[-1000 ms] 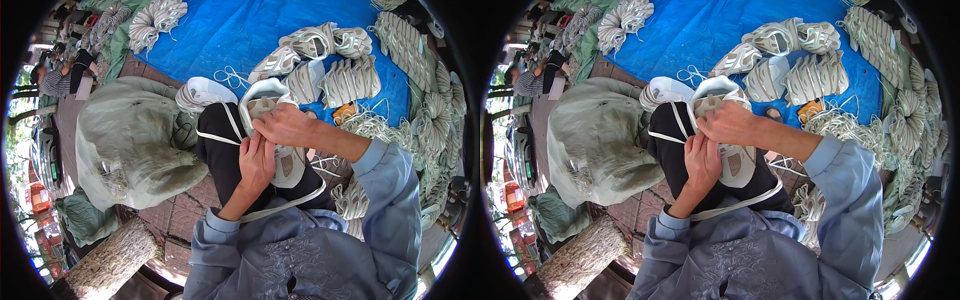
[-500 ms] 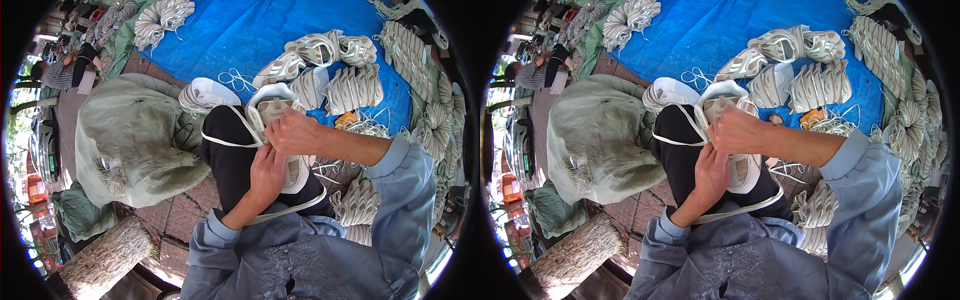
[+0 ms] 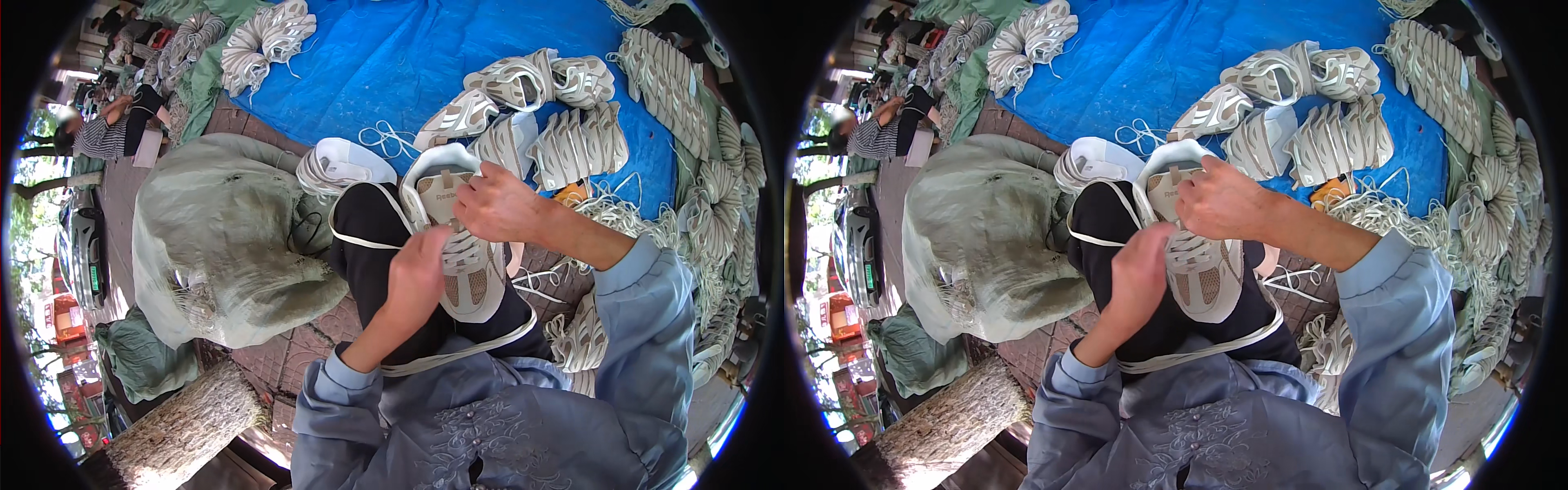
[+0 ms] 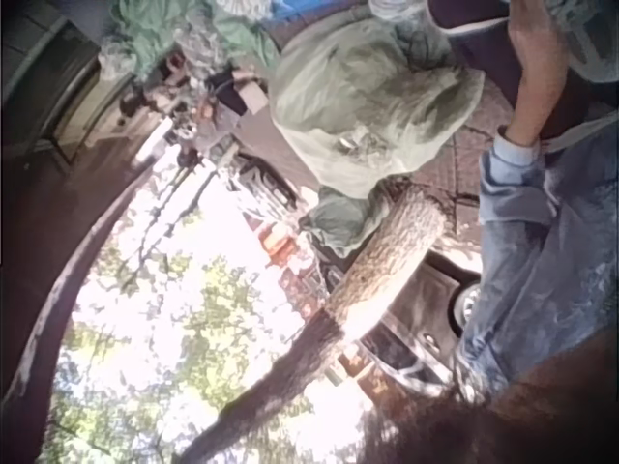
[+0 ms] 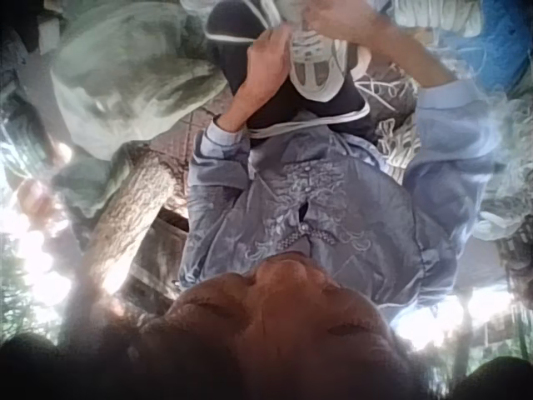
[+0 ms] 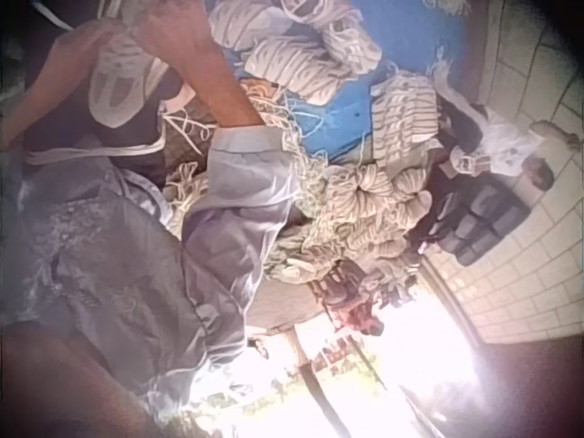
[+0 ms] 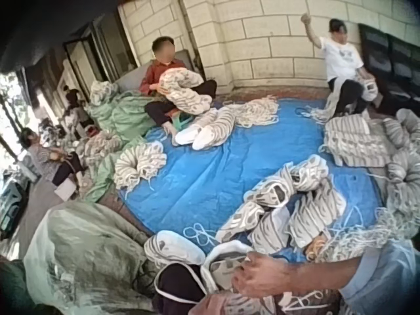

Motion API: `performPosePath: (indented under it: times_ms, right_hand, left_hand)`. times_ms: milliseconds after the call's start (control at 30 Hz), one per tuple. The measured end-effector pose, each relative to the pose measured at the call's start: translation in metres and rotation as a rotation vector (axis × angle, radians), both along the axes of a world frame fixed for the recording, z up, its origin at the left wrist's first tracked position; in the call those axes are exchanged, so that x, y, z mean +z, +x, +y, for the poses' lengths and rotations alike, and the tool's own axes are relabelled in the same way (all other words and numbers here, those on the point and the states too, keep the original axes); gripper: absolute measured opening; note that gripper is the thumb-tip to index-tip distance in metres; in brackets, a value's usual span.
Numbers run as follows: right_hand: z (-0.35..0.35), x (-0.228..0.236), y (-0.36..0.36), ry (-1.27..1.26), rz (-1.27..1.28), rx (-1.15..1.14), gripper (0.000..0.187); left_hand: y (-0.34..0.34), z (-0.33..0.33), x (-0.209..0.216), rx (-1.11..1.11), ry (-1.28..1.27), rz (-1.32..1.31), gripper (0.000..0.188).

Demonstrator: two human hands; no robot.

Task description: The person sits on a blue tarp on a sidewalk and laces a white sneaker by hand. They thread a long white lace through the eyelets, pull it tight, and tie a knot, repeating the process to secure the shoe.

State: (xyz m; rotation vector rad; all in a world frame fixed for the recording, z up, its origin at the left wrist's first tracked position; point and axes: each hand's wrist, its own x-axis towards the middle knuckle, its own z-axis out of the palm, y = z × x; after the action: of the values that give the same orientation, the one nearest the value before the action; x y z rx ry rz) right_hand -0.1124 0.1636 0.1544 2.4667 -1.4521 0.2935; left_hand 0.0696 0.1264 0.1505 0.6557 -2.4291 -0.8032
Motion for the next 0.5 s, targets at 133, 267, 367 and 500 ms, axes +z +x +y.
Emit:
performPosePath:
  times_ms: [133,267,367,500]
  right_hand:
    - [0.002,-0.009,-0.001,0.024,-0.283,-0.083,0.004]
    - [0.007,-0.01,0.003,0.228,-0.412,-0.28,0.003]
    - [0.003,-0.004,0.014,0.443,-0.375,-0.388,0.008]
    - [0.0,-0.011,0.019,0.535,-0.453,-0.503,0.013]
  left_hand:
    - [-0.013,-0.017,0.006,0.043,-0.104,-0.169,0.014]
    - [-0.022,-0.015,0.0,-0.039,-0.455,-0.312,0.013]
    - [-0.024,-0.016,0.001,-0.101,-0.64,-0.35,0.012]
    - [-0.028,-0.024,0.0,-0.227,-0.759,-0.348,0.01]
